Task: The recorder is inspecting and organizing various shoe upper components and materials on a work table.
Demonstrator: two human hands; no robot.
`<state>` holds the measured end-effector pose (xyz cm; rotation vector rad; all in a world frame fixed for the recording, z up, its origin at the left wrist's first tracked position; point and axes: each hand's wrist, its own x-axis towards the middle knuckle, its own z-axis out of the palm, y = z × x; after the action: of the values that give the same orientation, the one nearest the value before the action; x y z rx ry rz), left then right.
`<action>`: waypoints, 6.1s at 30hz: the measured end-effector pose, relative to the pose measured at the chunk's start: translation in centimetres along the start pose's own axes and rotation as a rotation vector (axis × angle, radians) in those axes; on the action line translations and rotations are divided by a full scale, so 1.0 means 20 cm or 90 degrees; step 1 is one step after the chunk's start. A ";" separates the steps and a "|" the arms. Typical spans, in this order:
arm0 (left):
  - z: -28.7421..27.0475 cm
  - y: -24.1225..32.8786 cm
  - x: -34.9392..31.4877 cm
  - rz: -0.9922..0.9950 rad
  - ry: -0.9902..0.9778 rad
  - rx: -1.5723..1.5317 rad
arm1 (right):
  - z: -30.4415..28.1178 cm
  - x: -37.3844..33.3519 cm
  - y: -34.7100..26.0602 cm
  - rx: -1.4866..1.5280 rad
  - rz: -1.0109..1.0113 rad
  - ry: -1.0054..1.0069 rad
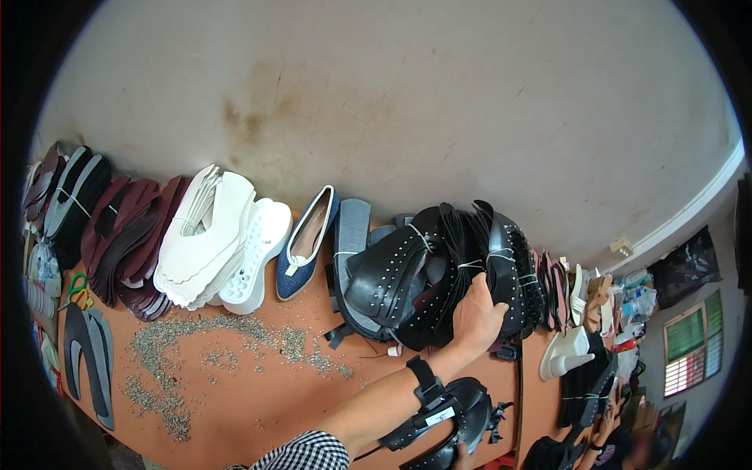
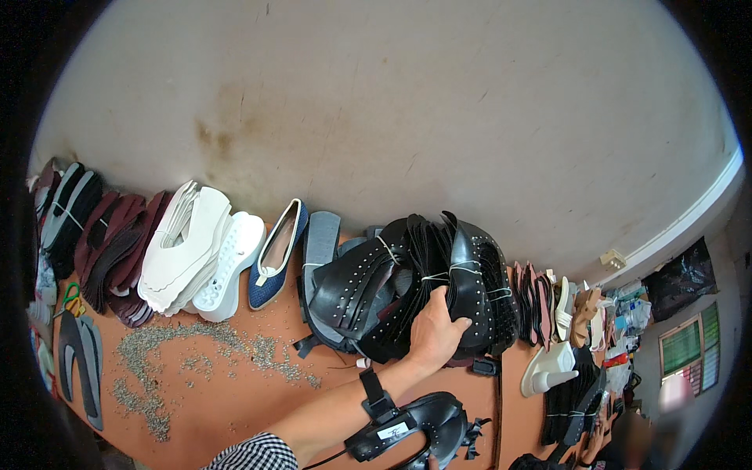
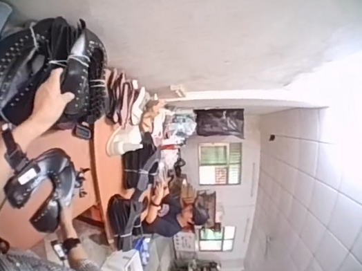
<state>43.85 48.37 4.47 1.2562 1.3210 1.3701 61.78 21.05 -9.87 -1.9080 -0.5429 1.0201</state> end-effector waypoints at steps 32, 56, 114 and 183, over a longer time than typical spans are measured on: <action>0.14 0.24 0.34 -0.127 -0.116 0.409 | -0.03 -0.01 -0.07 0.035 -0.117 0.021; -0.03 -0.04 0.36 -0.052 -0.045 0.296 | -0.03 0.03 -0.16 -0.164 -0.040 -0.010; -0.87 -0.47 -1.15 -0.001 -0.508 0.504 | -0.13 0.10 0.27 0.053 -0.133 0.045; -3.39 -0.75 -1.87 -0.418 0.499 0.599 | 1.25 -1.59 -0.15 -0.247 -0.153 -0.736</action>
<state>-18.41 2.38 -10.67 0.6259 2.8233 0.7370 23.32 12.85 -0.36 -1.3171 -1.6610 1.9020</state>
